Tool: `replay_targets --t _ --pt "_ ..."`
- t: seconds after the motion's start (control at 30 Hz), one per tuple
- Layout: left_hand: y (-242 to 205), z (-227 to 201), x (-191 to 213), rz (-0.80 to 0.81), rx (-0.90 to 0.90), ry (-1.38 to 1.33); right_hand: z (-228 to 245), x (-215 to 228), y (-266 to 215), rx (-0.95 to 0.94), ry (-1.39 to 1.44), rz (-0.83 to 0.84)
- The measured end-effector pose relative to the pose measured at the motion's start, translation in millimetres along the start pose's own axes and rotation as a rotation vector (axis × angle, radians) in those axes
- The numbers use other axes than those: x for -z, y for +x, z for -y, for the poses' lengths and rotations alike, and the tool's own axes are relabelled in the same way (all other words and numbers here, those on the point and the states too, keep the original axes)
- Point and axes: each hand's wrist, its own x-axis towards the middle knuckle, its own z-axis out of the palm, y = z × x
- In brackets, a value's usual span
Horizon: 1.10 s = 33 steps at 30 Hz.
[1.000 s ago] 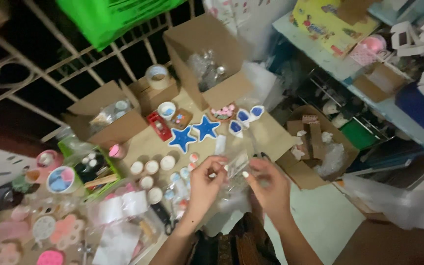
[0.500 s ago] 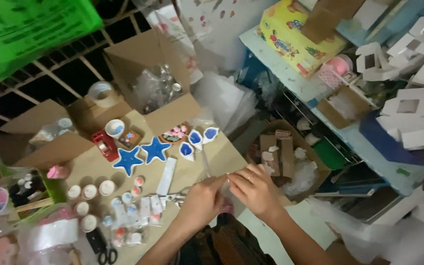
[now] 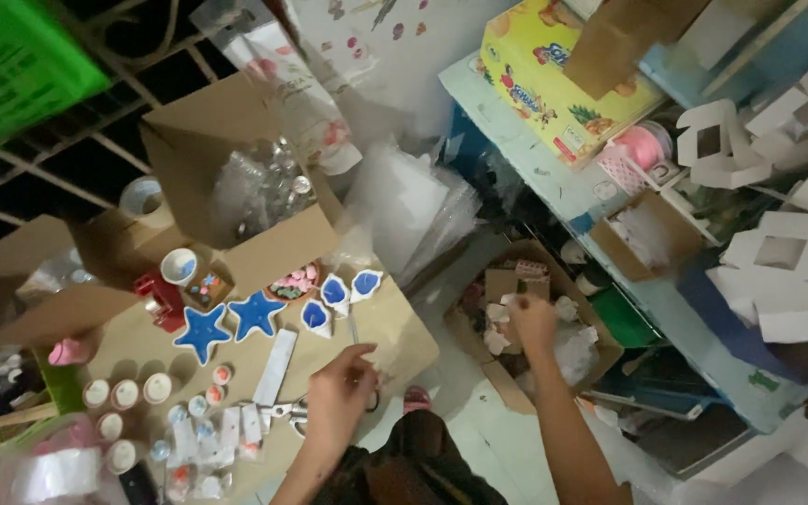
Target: The person packages small white craft objects by placing them into clear plastic bags, peeling off adhesive strips, and sealing the bags.
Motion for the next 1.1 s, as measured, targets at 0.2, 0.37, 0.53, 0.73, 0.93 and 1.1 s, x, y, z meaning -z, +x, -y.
replay_targets --t 0.2,0.37,0.53,0.73,0.93,1.1 --pt "4 23 -2 -0.150 0.231 -0.189 -119 -7 10 -0.252 -0.223 -0.013" --pt "-1 40 -6 -0.239 0.216 -0.249 -192 -17 7 -0.489 -0.452 -0.016" --pt "0 21 -10 -0.304 0.271 -0.380 -200 -7 18 -0.463 -0.619 -0.147" --pt "-2 21 -18 -0.422 0.447 -0.774 -103 31 16 -0.573 -0.526 -0.077" --pt "-1 -5 -24 -0.465 0.570 -1.106 128 56 -34 0.136 0.470 0.009" --pt "-5 -10 -38 -0.401 0.490 -1.181 290 108 -85 0.884 0.406 0.304"
